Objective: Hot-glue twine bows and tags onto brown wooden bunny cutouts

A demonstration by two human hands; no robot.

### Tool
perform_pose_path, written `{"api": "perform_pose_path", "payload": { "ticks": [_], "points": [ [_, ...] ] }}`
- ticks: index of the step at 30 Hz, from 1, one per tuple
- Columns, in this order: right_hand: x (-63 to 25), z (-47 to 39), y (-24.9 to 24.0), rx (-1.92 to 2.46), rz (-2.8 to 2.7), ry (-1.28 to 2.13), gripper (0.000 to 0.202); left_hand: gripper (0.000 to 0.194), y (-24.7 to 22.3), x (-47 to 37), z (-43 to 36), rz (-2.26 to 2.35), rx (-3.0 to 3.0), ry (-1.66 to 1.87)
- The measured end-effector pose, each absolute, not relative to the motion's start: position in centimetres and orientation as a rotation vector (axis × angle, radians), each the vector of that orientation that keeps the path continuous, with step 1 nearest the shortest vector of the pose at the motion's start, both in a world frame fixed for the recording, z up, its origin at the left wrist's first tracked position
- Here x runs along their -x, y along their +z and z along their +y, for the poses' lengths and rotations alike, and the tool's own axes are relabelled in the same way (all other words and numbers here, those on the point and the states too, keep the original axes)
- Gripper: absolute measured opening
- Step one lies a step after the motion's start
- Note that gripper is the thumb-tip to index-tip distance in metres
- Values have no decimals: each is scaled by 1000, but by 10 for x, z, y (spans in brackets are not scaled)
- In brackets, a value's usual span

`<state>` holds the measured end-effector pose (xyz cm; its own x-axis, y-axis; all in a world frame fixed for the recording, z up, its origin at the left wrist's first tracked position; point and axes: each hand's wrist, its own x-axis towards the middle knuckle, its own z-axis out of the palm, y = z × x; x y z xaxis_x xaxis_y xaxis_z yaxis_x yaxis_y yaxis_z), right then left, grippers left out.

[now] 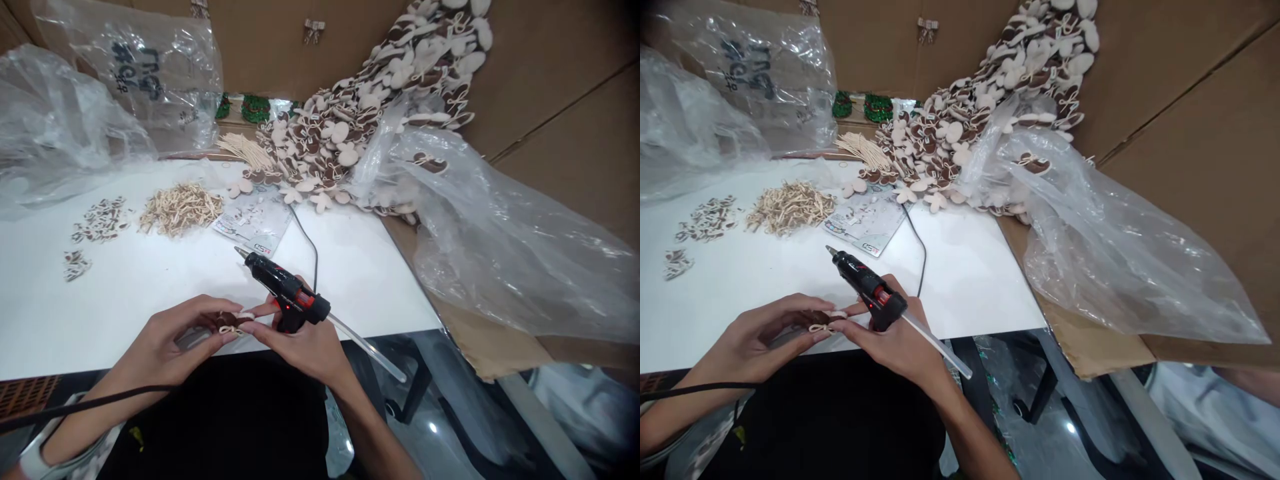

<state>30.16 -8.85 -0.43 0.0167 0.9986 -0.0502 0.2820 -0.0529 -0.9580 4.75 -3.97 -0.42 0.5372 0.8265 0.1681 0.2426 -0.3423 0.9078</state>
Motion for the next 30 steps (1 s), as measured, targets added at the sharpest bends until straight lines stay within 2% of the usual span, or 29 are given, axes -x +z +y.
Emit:
{"api": "perform_pose_path", "payload": {
  "ticks": [12,19,23,27,30],
  "points": [
    [-304,-89,-6,1410,-1419,1085,33,29,-25,-41,-46,921,-1821,835],
    [-304,-88,-7,1408,-1402,1144,26,30,-30,-45,-48,913,-1761,898],
    [-302,-87,-6,1401,-1405,1105,21,36,-34,-44,-47,1002,-1728,839],
    [-300,-88,-4,1471,-1341,1071,30,36,-29,-45,-43,1045,-1726,709],
    [-298,-88,-3,1474,-1349,1000,25,37,-18,-48,-42,1013,-1731,645]
  ]
}}
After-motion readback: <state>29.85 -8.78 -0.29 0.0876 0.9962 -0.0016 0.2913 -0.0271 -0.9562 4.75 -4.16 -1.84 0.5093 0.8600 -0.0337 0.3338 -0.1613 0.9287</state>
